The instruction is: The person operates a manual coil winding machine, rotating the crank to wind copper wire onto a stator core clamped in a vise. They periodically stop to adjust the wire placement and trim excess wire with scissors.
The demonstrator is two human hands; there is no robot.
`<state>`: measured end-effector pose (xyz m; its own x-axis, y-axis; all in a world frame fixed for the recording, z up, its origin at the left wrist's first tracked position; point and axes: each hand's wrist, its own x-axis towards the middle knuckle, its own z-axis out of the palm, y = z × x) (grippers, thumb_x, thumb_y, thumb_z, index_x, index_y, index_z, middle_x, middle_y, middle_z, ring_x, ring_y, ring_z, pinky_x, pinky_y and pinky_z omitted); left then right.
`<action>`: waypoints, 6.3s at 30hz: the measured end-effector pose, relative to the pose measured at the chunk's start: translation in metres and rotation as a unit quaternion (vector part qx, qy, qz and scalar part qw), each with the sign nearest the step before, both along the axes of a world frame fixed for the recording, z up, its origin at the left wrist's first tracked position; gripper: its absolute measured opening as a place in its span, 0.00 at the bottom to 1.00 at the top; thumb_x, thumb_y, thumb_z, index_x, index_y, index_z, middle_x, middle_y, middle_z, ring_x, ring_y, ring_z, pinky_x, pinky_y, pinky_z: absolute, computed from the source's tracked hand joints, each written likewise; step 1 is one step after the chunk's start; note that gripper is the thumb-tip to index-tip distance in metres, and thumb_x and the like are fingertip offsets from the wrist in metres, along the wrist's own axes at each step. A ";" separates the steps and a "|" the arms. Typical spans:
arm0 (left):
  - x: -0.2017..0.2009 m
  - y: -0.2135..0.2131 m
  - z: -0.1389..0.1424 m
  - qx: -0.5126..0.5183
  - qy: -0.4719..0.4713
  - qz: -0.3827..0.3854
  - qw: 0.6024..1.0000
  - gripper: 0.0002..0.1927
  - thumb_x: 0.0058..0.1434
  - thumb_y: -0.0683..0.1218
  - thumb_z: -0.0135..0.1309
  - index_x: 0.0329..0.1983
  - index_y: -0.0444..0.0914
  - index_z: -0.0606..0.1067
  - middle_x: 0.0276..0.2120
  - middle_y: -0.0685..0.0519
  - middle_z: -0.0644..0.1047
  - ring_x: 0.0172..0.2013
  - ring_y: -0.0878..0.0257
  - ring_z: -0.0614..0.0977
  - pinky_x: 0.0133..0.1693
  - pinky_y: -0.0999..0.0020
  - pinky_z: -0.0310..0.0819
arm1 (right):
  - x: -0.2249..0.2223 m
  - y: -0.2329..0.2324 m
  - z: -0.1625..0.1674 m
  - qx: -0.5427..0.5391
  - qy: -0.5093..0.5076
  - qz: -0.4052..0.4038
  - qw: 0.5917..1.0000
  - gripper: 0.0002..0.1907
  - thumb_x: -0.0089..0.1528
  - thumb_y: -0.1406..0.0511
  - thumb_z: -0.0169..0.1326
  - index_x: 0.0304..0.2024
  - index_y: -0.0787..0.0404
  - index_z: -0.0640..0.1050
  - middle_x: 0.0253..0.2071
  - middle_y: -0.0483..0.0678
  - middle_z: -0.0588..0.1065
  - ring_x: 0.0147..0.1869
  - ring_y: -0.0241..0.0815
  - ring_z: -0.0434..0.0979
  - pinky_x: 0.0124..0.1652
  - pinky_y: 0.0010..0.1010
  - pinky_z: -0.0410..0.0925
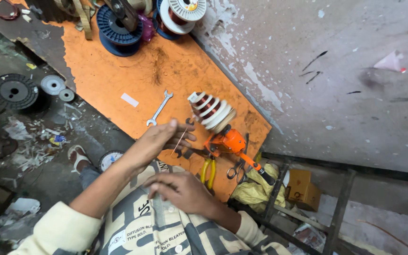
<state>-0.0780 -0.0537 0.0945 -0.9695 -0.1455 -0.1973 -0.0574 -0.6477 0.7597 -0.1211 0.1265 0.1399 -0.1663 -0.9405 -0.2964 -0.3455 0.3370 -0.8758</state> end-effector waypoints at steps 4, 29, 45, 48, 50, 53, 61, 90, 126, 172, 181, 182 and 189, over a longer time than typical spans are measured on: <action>-0.006 0.001 0.029 -0.075 -0.045 0.021 0.996 0.20 0.71 0.53 0.53 0.55 0.34 0.82 0.24 0.55 0.70 0.24 0.69 0.69 0.27 0.72 0.63 | -0.010 -0.011 0.001 -0.098 0.150 0.111 0.977 0.11 0.71 0.63 0.54 0.50 0.60 0.83 0.45 0.49 0.84 0.46 0.38 0.82 0.47 0.28 0.71; -0.017 -0.011 0.004 0.065 -0.132 0.029 0.989 0.44 0.67 0.69 0.38 0.75 0.34 0.55 0.73 0.43 0.60 0.70 0.53 0.63 0.64 0.55 0.63 | 0.000 -0.012 0.027 -0.127 0.128 0.162 0.970 0.09 0.71 0.62 0.54 0.51 0.52 0.81 0.38 0.47 0.81 0.40 0.45 0.83 0.43 0.36 0.72; 0.078 -0.024 0.014 -0.386 -0.079 -0.231 0.889 0.19 0.64 0.56 0.53 0.49 0.44 0.85 0.47 0.56 0.87 0.45 0.67 0.87 0.49 0.67 0.78 | -0.042 0.009 0.007 -0.207 -0.414 -0.199 0.863 0.22 0.74 0.60 0.47 0.65 0.67 0.69 0.37 0.52 0.80 0.31 0.34 0.78 0.26 0.19 0.69; 0.031 -0.017 -0.007 -0.213 -0.058 -0.032 0.975 0.33 0.67 0.63 0.42 0.68 0.39 0.67 0.63 0.47 0.74 0.62 0.55 0.75 0.60 0.59 0.69 | -0.027 0.006 0.007 -0.129 -0.295 -0.162 0.933 0.21 0.77 0.59 0.43 0.63 0.69 0.71 0.35 0.51 0.80 0.29 0.32 0.76 0.27 0.20 0.67; -0.006 -0.012 -0.012 -0.055 -0.054 0.029 0.997 0.39 0.68 0.67 0.38 0.72 0.36 0.60 0.68 0.49 0.69 0.66 0.58 0.71 0.62 0.58 0.65 | -0.016 0.000 0.011 -0.062 -0.262 -0.080 0.960 0.20 0.77 0.59 0.41 0.64 0.66 0.72 0.37 0.48 0.80 0.34 0.32 0.77 0.34 0.22 0.69; -0.043 -0.009 0.001 0.112 -0.003 -0.009 0.994 0.43 0.69 0.69 0.38 0.71 0.31 0.63 0.64 0.42 0.72 0.60 0.56 0.74 0.60 0.58 0.69 | -0.004 -0.009 0.022 0.069 -0.030 0.070 0.995 0.20 0.73 0.60 0.40 0.61 0.58 0.75 0.33 0.42 0.81 0.26 0.36 0.75 0.31 0.27 0.72; -0.011 -0.009 0.028 0.122 -0.099 -0.020 0.987 0.37 0.63 0.68 0.40 0.67 0.40 0.67 0.61 0.50 0.75 0.51 0.63 0.82 0.53 0.62 0.76 | 0.010 -0.034 0.020 0.040 0.060 0.195 0.978 0.16 0.71 0.60 0.44 0.57 0.50 0.78 0.31 0.42 0.80 0.43 0.43 0.84 0.47 0.38 0.73; 0.053 0.031 -0.016 -0.309 -0.192 0.044 0.930 0.16 0.66 0.53 0.52 0.50 0.43 0.82 0.21 0.52 0.81 0.21 0.65 0.80 0.27 0.68 0.73 | -0.083 0.130 -0.027 0.396 0.325 -0.255 0.820 0.31 0.55 0.39 0.57 0.48 0.52 0.82 0.34 0.57 0.81 0.42 0.58 0.82 0.42 0.47 0.72; 0.040 0.044 -0.030 -0.328 -0.225 0.100 0.912 0.14 0.63 0.52 0.55 0.46 0.42 0.84 0.26 0.48 0.84 0.23 0.62 0.85 0.31 0.66 0.77 | -0.183 0.156 -0.023 0.106 0.441 -0.424 0.784 0.27 0.55 0.44 0.64 0.23 0.62 0.81 0.16 0.49 0.69 0.18 0.42 0.65 0.26 0.38 0.62; 0.030 0.048 -0.019 -0.393 -0.176 0.159 0.888 0.12 0.63 0.50 0.55 0.46 0.43 0.83 0.35 0.47 0.85 0.30 0.53 0.88 0.35 0.61 0.80 | -0.191 0.078 -0.103 0.120 0.407 -0.371 0.826 0.31 0.61 0.43 0.44 0.50 0.57 0.79 0.45 0.58 0.80 0.49 0.63 0.79 0.42 0.51 0.70; 0.038 0.051 -0.014 -0.435 -0.138 0.199 0.867 0.12 0.64 0.50 0.55 0.45 0.41 0.83 0.39 0.46 0.84 0.37 0.48 0.87 0.39 0.59 0.81 | -0.167 0.071 -0.104 0.191 0.340 -0.380 0.839 0.22 0.64 0.51 0.48 0.56 0.52 0.77 0.47 0.53 0.81 0.51 0.57 0.80 0.44 0.46 0.70; 0.040 0.051 -0.013 -0.438 -0.139 0.200 0.865 0.13 0.64 0.50 0.55 0.45 0.41 0.83 0.39 0.46 0.84 0.37 0.48 0.86 0.39 0.59 0.81 | -0.163 0.070 -0.104 0.143 0.323 -0.395 0.848 0.23 0.62 0.52 0.49 0.56 0.53 0.75 0.46 0.53 0.80 0.49 0.57 0.79 0.43 0.46 0.69; 0.042 0.051 -0.013 -0.448 -0.131 0.221 0.857 0.12 0.64 0.50 0.54 0.45 0.41 0.83 0.39 0.46 0.84 0.37 0.48 0.87 0.40 0.59 0.81 | -0.138 0.077 -0.111 0.201 0.317 -0.356 0.856 0.26 0.67 0.56 0.35 0.31 0.58 0.83 0.31 0.55 0.82 0.38 0.56 0.82 0.42 0.47 0.71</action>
<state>-0.0359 -0.0025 0.0813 -0.7201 -0.6936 -0.0182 -0.2022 0.1847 0.9618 -0.2594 0.2035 0.0294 -0.9021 -0.3771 -0.2098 -0.2896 0.8895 -0.3536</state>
